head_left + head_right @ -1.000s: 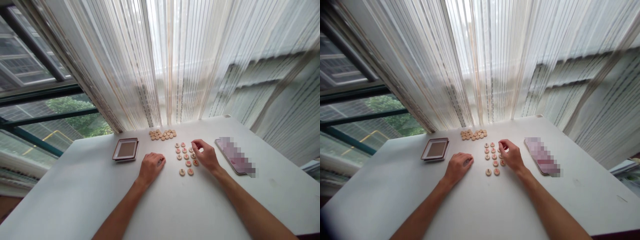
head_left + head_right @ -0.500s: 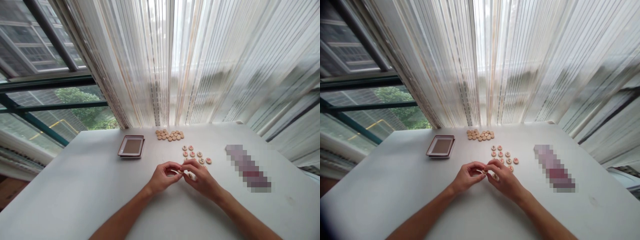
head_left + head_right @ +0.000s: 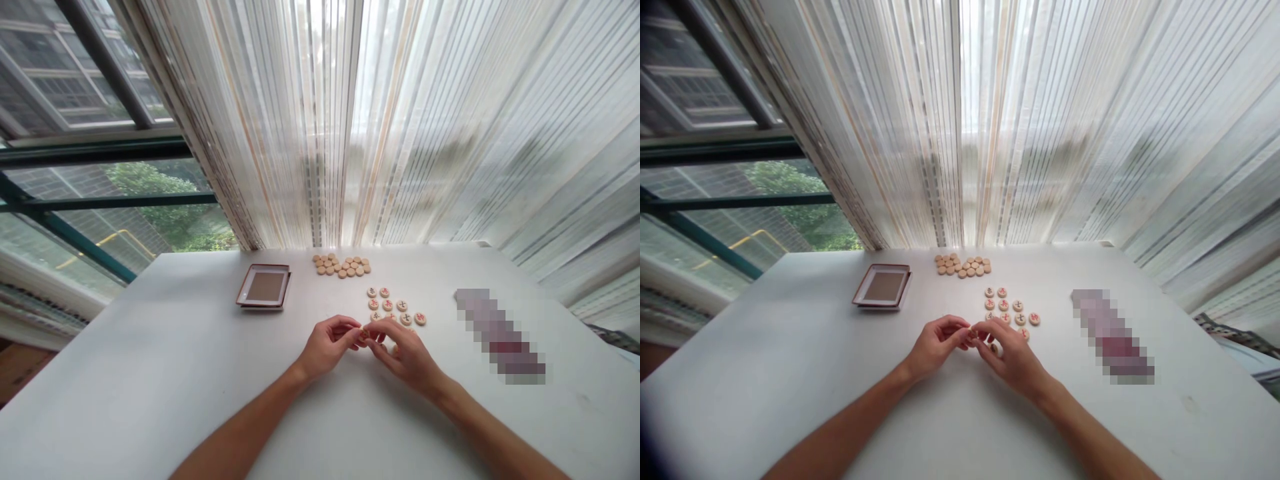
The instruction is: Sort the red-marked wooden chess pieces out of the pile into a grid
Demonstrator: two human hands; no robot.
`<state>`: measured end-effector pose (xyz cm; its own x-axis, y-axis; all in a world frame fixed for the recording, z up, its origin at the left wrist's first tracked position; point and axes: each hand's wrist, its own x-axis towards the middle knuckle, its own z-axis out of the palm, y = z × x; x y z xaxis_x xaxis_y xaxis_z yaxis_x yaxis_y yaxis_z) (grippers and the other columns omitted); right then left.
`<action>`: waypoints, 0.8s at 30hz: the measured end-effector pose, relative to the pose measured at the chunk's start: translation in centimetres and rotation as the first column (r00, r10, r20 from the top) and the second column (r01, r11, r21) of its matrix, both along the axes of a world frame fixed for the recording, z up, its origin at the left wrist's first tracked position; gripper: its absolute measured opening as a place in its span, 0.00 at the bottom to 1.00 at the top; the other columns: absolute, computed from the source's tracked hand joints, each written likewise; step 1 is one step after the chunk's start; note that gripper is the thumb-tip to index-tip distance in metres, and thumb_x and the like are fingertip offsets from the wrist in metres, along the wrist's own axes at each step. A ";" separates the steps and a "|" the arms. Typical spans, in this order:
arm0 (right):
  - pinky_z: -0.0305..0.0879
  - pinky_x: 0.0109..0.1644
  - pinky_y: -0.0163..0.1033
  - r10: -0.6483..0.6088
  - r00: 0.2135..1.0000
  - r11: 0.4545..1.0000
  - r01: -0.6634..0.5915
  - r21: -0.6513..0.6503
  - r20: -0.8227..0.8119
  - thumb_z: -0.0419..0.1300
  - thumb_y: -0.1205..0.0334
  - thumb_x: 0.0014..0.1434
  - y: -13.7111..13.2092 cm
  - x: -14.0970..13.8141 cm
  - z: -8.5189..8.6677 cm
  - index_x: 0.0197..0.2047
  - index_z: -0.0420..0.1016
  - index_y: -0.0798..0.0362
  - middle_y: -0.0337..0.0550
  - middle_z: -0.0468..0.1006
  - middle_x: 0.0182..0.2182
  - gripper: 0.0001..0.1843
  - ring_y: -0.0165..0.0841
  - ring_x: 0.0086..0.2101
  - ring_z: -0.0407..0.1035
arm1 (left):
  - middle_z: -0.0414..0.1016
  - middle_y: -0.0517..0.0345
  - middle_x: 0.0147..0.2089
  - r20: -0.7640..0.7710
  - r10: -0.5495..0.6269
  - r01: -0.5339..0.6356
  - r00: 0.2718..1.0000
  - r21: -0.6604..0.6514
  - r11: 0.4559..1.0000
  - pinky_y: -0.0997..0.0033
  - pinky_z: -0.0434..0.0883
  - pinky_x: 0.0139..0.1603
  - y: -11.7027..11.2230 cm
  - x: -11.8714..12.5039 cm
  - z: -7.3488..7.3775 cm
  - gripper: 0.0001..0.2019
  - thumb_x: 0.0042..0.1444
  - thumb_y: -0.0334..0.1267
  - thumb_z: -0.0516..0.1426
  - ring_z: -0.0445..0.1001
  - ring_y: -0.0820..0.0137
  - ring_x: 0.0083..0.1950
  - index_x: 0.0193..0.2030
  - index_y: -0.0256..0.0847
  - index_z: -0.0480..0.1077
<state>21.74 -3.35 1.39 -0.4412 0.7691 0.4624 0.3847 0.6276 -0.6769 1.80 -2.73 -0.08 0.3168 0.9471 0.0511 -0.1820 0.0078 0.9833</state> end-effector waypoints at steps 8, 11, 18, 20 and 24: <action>0.70 0.39 0.40 0.001 1.000 1.000 -0.001 0.000 0.011 0.60 0.67 0.62 -0.1 0.0 0.2 0.47 0.72 0.49 0.43 0.75 0.36 0.10 0.34 0.35 0.71 | 0.81 0.49 0.37 -0.022 -0.006 0.006 1.000 0.010 1.000 0.68 0.77 0.40 0.0 0.1 0.4 0.15 0.59 0.46 0.62 0.79 0.67 0.36 0.42 0.33 0.76; 0.70 0.38 0.39 -0.008 1.000 1.000 0.008 0.007 0.016 0.61 0.68 0.61 -0.1 -0.1 0.0 0.46 0.72 0.49 0.42 0.76 0.35 0.10 0.34 0.34 0.71 | 0.80 0.51 0.35 0.013 -0.010 0.010 1.000 0.003 1.000 0.69 0.76 0.39 0.0 0.0 0.4 0.14 0.58 0.45 0.63 0.79 0.68 0.34 0.42 0.34 0.74; 0.69 0.37 0.39 -0.050 0.998 0.999 0.050 0.004 0.028 0.64 0.67 0.59 -0.2 -0.1 -0.1 0.43 0.70 0.49 0.40 0.76 0.33 0.10 0.33 0.33 0.71 | 0.81 0.48 0.38 -0.032 -0.042 0.043 0.999 0.036 0.998 0.71 0.76 0.41 -0.1 -0.1 0.2 0.14 0.59 0.44 0.62 0.80 0.67 0.38 0.42 0.33 0.76; 0.69 0.36 0.38 -0.069 0.997 0.998 0.069 0.011 0.022 0.63 0.66 0.59 -0.2 -0.1 0.0 0.43 0.70 0.49 0.40 0.75 0.33 0.09 0.33 0.32 0.71 | 0.82 0.46 0.42 -0.034 -0.077 0.078 0.996 0.026 0.997 0.67 0.76 0.45 -0.2 -0.1 0.2 0.16 0.58 0.44 0.63 0.80 0.63 0.43 0.48 0.34 0.75; 0.71 0.36 0.39 -0.047 0.999 0.999 0.047 0.017 0.015 0.63 0.63 0.61 -0.1 0.2 0.2 0.44 0.70 0.49 0.41 0.76 0.34 0.09 0.34 0.34 0.72 | 0.81 0.45 0.44 -0.041 -0.056 0.057 0.998 0.028 0.998 0.64 0.76 0.47 -0.2 0.0 0.0 0.17 0.56 0.43 0.64 0.80 0.61 0.45 0.49 0.35 0.74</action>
<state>21.95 -3.44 1.64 -0.4114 0.7814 0.4692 0.4243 0.6199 -0.6601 1.80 -2.96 -0.03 0.3719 0.9260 0.0645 -0.1421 -0.0119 0.9898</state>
